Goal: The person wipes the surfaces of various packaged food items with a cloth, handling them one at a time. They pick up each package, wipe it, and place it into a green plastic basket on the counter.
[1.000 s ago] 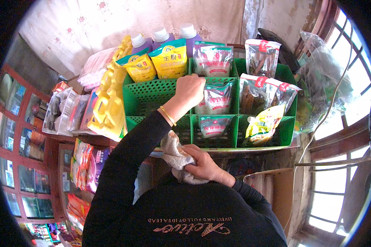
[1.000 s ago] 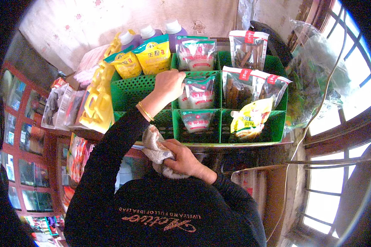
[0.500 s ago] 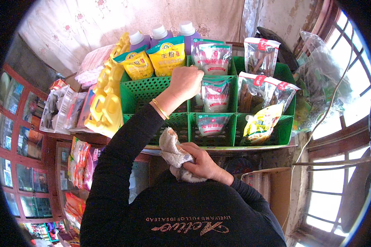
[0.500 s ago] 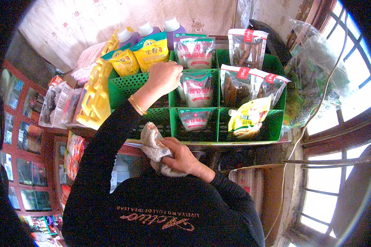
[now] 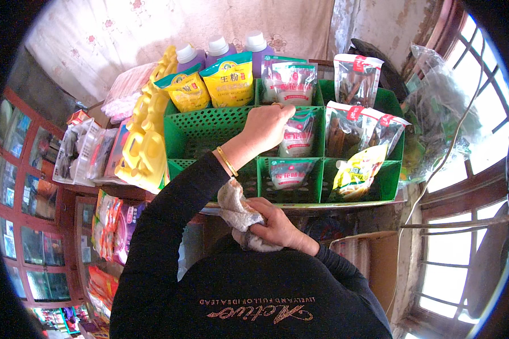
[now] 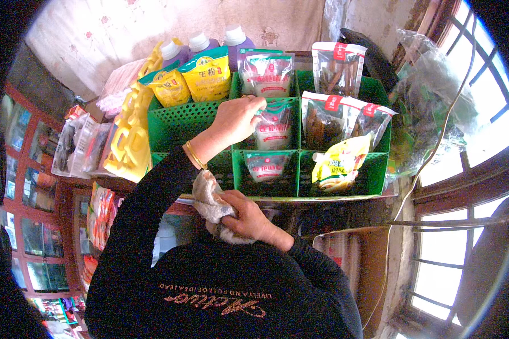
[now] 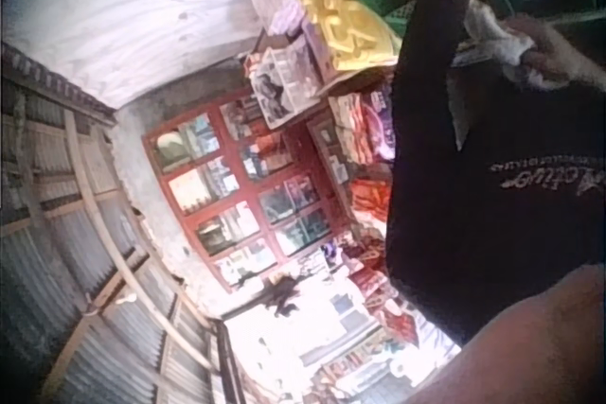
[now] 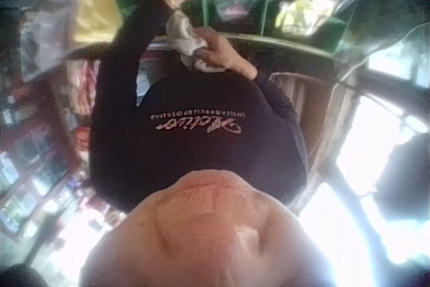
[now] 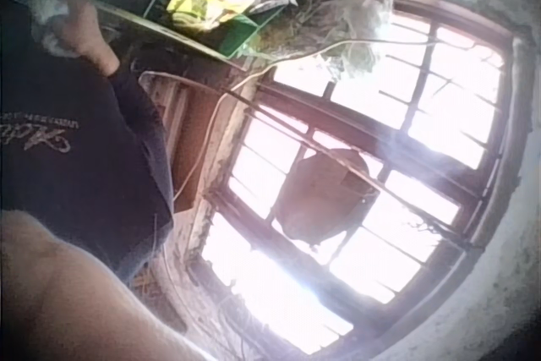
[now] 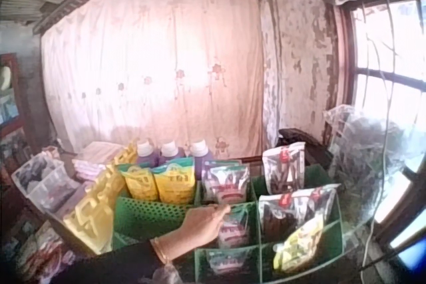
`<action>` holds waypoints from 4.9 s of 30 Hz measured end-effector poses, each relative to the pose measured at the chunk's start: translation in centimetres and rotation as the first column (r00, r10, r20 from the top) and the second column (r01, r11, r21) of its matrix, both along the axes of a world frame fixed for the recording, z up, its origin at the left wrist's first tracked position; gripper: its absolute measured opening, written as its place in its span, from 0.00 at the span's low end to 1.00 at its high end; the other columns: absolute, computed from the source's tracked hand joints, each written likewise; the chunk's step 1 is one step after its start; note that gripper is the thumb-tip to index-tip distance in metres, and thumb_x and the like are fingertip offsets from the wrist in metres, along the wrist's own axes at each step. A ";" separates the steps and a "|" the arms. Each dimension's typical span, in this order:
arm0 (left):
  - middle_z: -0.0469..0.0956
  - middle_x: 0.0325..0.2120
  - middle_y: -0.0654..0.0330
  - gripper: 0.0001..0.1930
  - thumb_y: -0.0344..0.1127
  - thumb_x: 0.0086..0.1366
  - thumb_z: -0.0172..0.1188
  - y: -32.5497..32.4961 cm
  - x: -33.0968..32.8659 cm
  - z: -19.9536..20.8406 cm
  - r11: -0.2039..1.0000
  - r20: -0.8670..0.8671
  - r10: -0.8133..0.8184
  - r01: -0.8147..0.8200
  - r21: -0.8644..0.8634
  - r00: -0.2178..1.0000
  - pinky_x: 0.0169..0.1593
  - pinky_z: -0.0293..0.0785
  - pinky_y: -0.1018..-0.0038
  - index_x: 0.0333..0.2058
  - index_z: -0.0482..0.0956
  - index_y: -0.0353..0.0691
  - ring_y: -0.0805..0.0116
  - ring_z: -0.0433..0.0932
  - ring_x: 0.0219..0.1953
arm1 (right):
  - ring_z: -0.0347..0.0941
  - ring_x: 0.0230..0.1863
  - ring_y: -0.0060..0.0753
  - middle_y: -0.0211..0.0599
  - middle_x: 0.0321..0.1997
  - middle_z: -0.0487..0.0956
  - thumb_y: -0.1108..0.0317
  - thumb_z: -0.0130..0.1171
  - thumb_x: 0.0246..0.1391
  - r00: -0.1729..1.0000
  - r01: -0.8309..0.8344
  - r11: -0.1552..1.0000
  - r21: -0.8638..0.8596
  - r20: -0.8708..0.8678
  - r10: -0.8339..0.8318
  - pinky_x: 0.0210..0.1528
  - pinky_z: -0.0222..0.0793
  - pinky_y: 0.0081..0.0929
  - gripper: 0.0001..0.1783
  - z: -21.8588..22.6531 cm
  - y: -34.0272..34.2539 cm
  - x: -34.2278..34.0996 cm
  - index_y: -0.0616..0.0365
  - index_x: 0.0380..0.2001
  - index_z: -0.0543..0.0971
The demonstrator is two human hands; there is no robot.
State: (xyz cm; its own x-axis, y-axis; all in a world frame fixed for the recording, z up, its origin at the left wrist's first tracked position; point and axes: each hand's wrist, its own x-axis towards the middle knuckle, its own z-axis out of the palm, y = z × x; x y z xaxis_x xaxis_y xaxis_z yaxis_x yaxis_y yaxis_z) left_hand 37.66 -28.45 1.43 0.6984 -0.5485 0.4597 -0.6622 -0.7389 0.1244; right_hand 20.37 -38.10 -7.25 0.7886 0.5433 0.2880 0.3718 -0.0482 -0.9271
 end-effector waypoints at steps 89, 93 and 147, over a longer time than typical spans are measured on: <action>0.74 0.26 0.62 0.08 0.32 0.67 0.49 8.4 0.7 6.9 -0.254 -0.134 -0.486 -0.286 -0.924 0.864 0.35 0.73 0.74 0.32 0.73 0.35 0.73 0.74 0.29 | 0.68 0.50 0.26 0.34 0.48 0.74 0.78 0.54 0.46 0.911 0.045 0.985 0.169 -0.411 0.029 0.54 0.64 0.26 0.28 -0.2 -0.7 0.2 0.62 0.55 0.68; 0.76 0.37 0.57 0.07 0.31 0.67 0.50 12.1 -3.3 6.8 -0.276 -0.160 -0.604 -0.393 -0.877 0.781 0.47 0.76 0.65 0.41 0.70 0.36 0.65 0.77 0.39 | 0.71 0.49 0.29 0.36 0.48 0.75 0.77 0.51 0.52 0.784 0.213 0.925 0.315 -0.621 0.031 0.51 0.68 0.28 0.24 -0.1 -1.9 0.9 0.62 0.55 0.67; 0.74 0.48 0.55 0.18 0.26 0.62 0.55 18.5 -19.9 -3.6 -0.226 -0.378 -0.387 -0.484 -0.846 0.841 0.52 0.72 0.67 0.52 0.69 0.35 0.64 0.75 0.48 | 0.66 0.56 0.57 0.57 0.56 0.69 0.72 0.64 0.27 0.910 -0.031 0.982 -0.187 0.400 0.105 0.58 0.64 0.41 0.36 9.9 6.3 2.7 0.56 0.50 0.74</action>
State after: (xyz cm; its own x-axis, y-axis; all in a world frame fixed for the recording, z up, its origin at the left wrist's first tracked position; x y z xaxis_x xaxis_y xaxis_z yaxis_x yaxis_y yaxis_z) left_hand 17.78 -9.94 -2.15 0.9639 0.2650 0.0264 -0.1696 0.5344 0.8280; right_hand 23.03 -31.83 2.63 0.5823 0.6616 0.4724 0.7226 -0.1548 -0.6737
